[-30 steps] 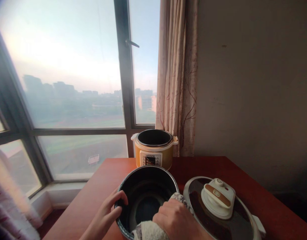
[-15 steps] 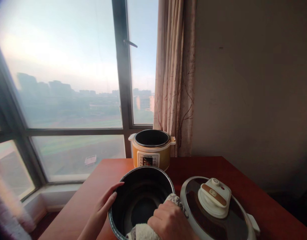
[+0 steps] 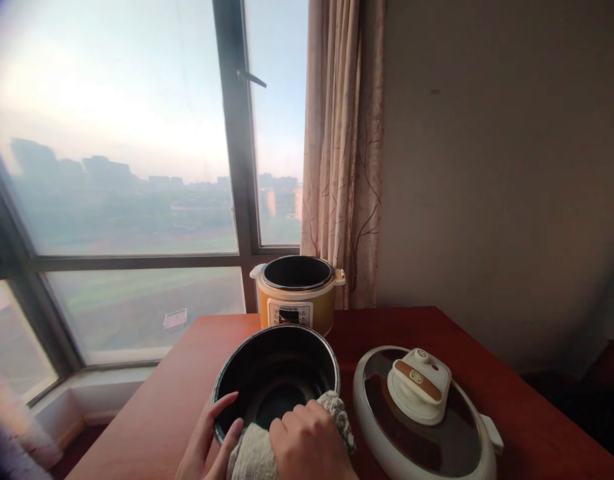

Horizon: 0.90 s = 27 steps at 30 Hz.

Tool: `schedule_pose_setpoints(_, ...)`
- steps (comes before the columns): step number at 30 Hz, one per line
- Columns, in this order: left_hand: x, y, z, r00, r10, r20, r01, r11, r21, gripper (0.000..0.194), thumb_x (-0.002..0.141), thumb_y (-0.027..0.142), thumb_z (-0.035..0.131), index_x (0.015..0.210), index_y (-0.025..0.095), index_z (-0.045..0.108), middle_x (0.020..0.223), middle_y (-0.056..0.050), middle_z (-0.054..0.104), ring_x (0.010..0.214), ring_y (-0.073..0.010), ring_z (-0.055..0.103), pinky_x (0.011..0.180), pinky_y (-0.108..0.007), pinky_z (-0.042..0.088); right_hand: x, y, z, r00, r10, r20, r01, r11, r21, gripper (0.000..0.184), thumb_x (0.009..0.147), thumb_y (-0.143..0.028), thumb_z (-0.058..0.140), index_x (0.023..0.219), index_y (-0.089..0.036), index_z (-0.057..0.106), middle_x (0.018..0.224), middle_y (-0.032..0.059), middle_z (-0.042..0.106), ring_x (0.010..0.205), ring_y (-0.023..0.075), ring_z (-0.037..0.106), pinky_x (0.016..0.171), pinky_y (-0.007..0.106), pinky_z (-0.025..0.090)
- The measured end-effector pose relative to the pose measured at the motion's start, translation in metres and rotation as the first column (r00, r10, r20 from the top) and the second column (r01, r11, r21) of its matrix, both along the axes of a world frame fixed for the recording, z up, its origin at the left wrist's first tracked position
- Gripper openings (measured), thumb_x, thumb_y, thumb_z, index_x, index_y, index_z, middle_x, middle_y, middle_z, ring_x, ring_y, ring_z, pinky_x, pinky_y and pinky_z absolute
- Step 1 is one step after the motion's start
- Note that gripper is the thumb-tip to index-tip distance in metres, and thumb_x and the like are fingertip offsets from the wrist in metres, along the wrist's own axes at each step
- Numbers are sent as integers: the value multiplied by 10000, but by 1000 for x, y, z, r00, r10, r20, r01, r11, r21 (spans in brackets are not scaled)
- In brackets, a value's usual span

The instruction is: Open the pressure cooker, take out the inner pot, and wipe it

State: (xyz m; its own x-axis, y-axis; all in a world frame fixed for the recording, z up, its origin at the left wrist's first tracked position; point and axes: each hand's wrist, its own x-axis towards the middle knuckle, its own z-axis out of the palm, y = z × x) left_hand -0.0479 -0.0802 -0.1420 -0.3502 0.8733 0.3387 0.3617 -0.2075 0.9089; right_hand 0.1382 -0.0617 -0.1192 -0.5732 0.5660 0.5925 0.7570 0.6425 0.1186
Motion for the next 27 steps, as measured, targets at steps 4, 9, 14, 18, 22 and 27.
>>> schedule_pose_setpoints(4,-18,6,8,996,-87,-20,85,994,-74,420,813,573,636,1045,236,729,1261,-117,671,1302,-368,541,1139,-514,383,-4,1,2,1000,-14,10,15,999,-44,241,691,-235,722,700,-237,481,646,-25,641,557,179,568,554,345,243)
schedule_pose_setpoints(9,-28,12,21,990,-141,8,141,983,-115,272,731,470,674,822,226,752,960,-93,723,1040,-346,636,1061,-485,442,-2,2,3,995,32,93,-23,995,-99,234,705,-257,731,713,-226,499,660,-18,653,567,170,582,529,332,231)
schedule_pose_setpoints(14,-33,31,37,963,-265,51,269,956,-117,131,676,329,637,682,213,698,776,-51,659,898,-297,629,850,-378,511,7,1,10,985,85,149,-67,990,-123,251,714,-288,740,721,-230,496,689,-38,664,564,162,596,509,340,237)
schedule_pose_setpoints(18,-46,50,51,916,-392,83,400,898,-180,108,673,288,640,692,195,690,721,-22,620,746,-220,576,652,-281,456,19,0,21,977,115,181,-82,980,-180,230,749,-294,722,710,-230,505,694,-46,669,575,159,605,510,340,244)
schedule_pose_setpoints(22,-60,66,59,853,-511,106,521,822,-230,183,681,356,682,737,186,722,795,-32,667,733,-196,552,631,-266,427,30,1,28,971,167,174,-127,967,-221,214,767,-291,712,708,-221,519,714,-45,678,617,148,612,537,324,265)
schedule_pose_setpoints(27,-58,73,54,846,-490,208,527,826,-201,182,669,305,645,770,181,730,832,-28,695,806,-225,594,710,-305,460,30,4,21,978,154,140,-121,968,-218,231,740,-303,726,688,-220,517,698,-41,666,612,144,587,551,322,245)
